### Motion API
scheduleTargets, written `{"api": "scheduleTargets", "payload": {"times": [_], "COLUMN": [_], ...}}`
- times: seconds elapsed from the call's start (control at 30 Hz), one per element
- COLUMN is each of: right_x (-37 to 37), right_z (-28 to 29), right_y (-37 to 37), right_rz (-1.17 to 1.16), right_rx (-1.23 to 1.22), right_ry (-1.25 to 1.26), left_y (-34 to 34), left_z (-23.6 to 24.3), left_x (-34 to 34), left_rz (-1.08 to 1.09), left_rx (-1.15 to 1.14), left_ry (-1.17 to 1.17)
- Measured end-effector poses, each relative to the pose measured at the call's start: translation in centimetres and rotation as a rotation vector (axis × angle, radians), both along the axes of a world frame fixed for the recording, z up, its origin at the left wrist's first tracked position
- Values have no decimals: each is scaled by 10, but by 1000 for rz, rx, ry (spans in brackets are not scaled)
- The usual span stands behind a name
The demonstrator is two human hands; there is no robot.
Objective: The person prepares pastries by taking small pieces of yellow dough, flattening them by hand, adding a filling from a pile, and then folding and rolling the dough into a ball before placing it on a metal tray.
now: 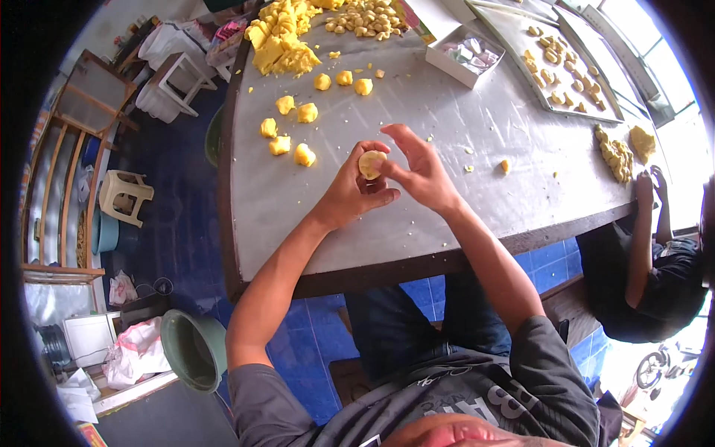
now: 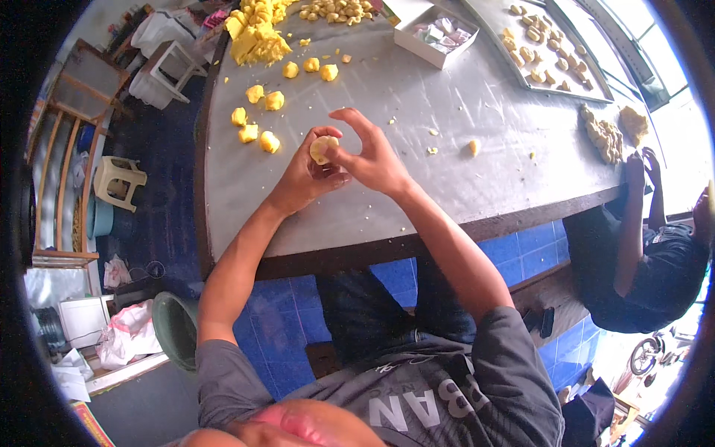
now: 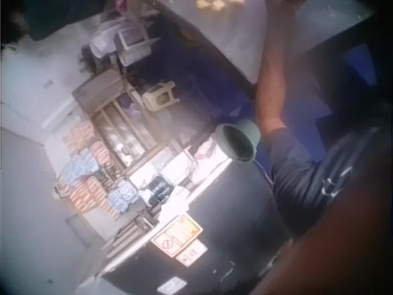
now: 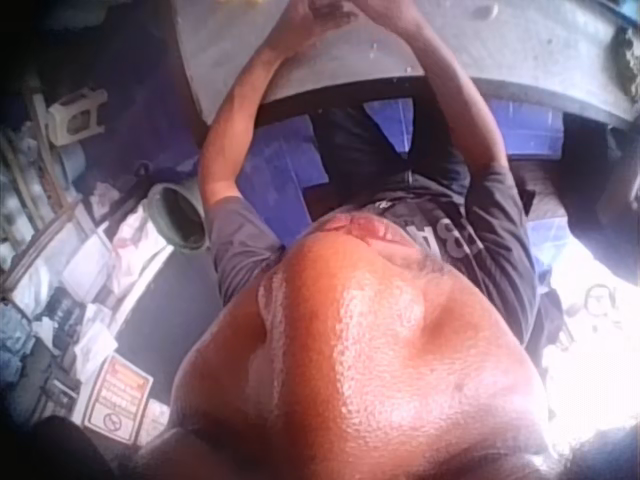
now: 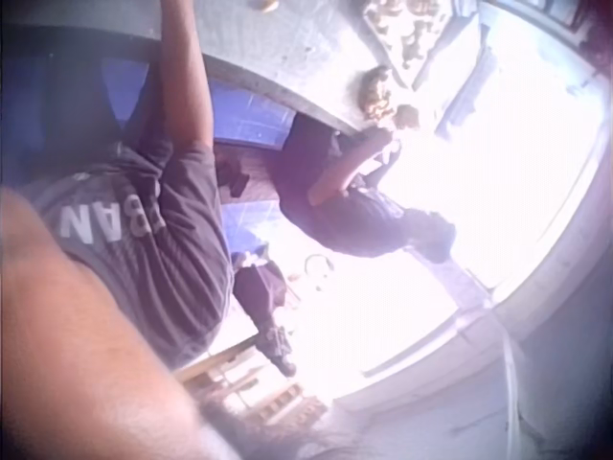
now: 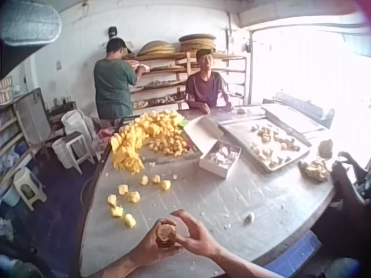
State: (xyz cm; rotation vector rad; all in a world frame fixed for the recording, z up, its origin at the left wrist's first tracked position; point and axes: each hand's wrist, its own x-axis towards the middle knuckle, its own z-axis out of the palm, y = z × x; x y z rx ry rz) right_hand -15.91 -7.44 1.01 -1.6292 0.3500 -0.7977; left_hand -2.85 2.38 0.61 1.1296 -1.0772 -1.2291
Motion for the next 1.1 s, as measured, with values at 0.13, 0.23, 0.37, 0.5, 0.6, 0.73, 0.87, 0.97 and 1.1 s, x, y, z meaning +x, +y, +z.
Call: {"api": "scheduleTargets", "payload": {"times": [0.13, 0.23, 0.37, 0.5, 0.6, 0.73, 0.87, 0.97, 1.1], "right_x": [-9, -6, -7, -7, -5, -9, -10, -11, -9], "right_z": [12, 2, -3, -6, -6, 8, 6, 10, -6], "right_y": [0, -1, -2, -4, -5, -4, -7, -4, -3], "right_rz": [-17, 4, 46, 30, 33, -29, 150, 129, 31], "right_rx": [-569, -586, -747, -824, -639, -264, 44, -12, -665], "right_ry": [144, 148, 140, 133, 195, 162, 134, 29, 195], "left_y": [6, 8, 8, 6, 8, 7, 6, 7, 4], "left_z": [3, 3, 3, 0, 0, 2, 5, 6, -1], "left_x": [5, 8, 7, 7, 6, 6, 1, 4, 5], "left_rz": [-43, -179, -198, -221, -232, -302, -279, -250, -219], "left_rx": [1, 2, 9, 7, -10, -36, -14, -14, -19], "left_ry": [131, 376, 348, 232, 201, 146, 115, 206, 441]}}
